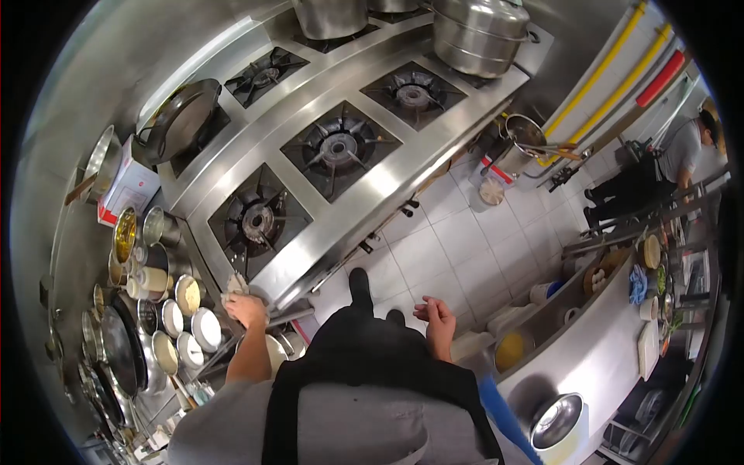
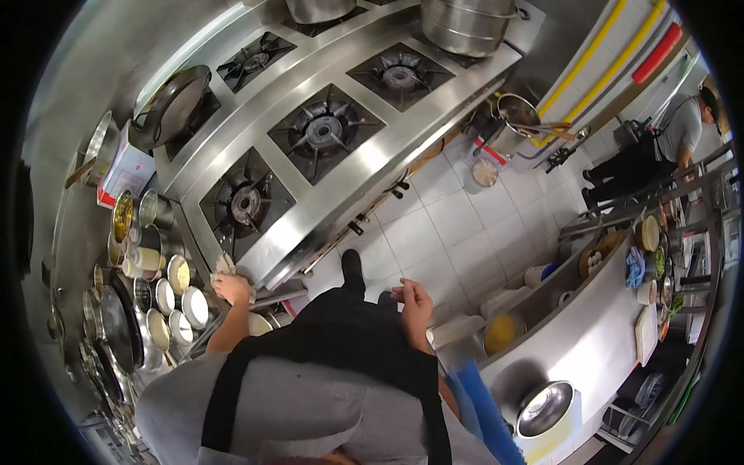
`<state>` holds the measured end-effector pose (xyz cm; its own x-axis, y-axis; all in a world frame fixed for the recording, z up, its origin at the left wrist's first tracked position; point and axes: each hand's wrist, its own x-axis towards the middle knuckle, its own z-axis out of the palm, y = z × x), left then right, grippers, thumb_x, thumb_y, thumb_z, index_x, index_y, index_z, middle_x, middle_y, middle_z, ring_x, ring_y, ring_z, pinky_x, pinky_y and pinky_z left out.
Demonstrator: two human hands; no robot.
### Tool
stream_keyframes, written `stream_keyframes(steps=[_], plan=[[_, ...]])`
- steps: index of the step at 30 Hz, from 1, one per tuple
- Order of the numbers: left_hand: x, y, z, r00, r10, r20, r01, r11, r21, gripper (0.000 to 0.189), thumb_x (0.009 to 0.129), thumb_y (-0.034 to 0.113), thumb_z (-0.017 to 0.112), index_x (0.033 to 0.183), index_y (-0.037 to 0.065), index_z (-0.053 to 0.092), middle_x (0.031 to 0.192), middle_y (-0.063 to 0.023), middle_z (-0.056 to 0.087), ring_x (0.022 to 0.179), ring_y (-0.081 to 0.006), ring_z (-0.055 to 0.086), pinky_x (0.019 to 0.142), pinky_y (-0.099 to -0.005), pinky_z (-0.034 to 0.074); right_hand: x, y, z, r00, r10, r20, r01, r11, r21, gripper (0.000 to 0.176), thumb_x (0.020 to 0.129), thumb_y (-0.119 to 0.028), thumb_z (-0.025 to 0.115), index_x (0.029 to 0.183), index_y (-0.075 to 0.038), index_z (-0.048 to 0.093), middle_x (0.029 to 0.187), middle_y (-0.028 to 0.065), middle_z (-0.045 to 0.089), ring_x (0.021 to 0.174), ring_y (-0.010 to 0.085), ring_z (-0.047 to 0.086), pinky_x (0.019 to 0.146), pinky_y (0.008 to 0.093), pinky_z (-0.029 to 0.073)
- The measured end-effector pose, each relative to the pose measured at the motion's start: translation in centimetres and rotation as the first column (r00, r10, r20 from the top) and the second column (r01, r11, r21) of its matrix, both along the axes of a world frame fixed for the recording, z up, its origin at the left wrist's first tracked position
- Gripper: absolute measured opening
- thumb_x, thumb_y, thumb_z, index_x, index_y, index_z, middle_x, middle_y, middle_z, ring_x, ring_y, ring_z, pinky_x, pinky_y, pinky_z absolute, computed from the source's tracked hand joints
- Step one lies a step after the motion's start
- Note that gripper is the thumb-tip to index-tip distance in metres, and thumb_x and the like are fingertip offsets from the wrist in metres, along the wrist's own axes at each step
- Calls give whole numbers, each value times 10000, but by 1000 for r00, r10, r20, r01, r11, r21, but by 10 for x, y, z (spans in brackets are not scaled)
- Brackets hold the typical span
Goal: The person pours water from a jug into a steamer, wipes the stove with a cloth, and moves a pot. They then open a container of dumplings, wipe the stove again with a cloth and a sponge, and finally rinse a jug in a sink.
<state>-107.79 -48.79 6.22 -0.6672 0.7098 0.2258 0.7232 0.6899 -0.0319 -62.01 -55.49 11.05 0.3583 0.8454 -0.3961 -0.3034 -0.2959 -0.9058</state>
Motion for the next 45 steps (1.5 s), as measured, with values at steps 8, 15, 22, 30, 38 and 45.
stream_keyframes(steps=[8,15,22,30,38,45], plan=[[123,160,124,372,-645,668,202,759,620,363,930,241,612,1222,27,587,1098,-153,665,909,-242,668,792,-357,542,-82,191,34,947,308,-88,-283,933,223,509,1038,-396,437,1367,-12,488,1270,140,599,1140,213,581,913,362,498],[207,228,184,-100,-859,502,616,343,709,563,939,243,610,1421,8,438,1361,-220,517,1274,-332,506,1062,-382,395,-105,417,55,685,37,-728,61,992,108,338,996,-276,507,1221,-30,566,1230,110,611,1129,237,603,945,404,506],[136,225,136,192,-506,841,321,842,434,318,936,123,621,1237,23,636,1044,-128,718,928,-179,693,843,-296,521,-77,642,87,1000,23,16,-29,869,493,286,917,-111,576,1185,-15,598,1137,98,641,1045,230,619,906,378,490],[141,151,87,345,22,938,-3,1000,-22,310,991,228,553,1191,14,655,855,-122,729,841,-177,711,777,-293,540,-41,872,-36,-146,181,973,-419,879,-226,776,867,-512,544,1358,84,478,1275,329,557,1341,408,412,1134,466,285],[163,-59,24,71,480,875,-554,748,-365,351,974,296,517,1112,17,678,754,-96,688,630,-148,650,562,-291,526,-65,869,-40,-591,107,800,-541,683,-491,250,878,-192,547,929,-40,739,994,169,723,911,290,712,795,391,563],[199,-145,5,-303,512,804,-537,605,-588,335,954,222,489,1153,24,671,894,-125,721,707,-192,688,585,-302,548,-315,671,-58,-651,42,758,-672,432,-601,387,886,-206,500,1077,71,692,1199,335,602,1096,403,626,871,531,519]])
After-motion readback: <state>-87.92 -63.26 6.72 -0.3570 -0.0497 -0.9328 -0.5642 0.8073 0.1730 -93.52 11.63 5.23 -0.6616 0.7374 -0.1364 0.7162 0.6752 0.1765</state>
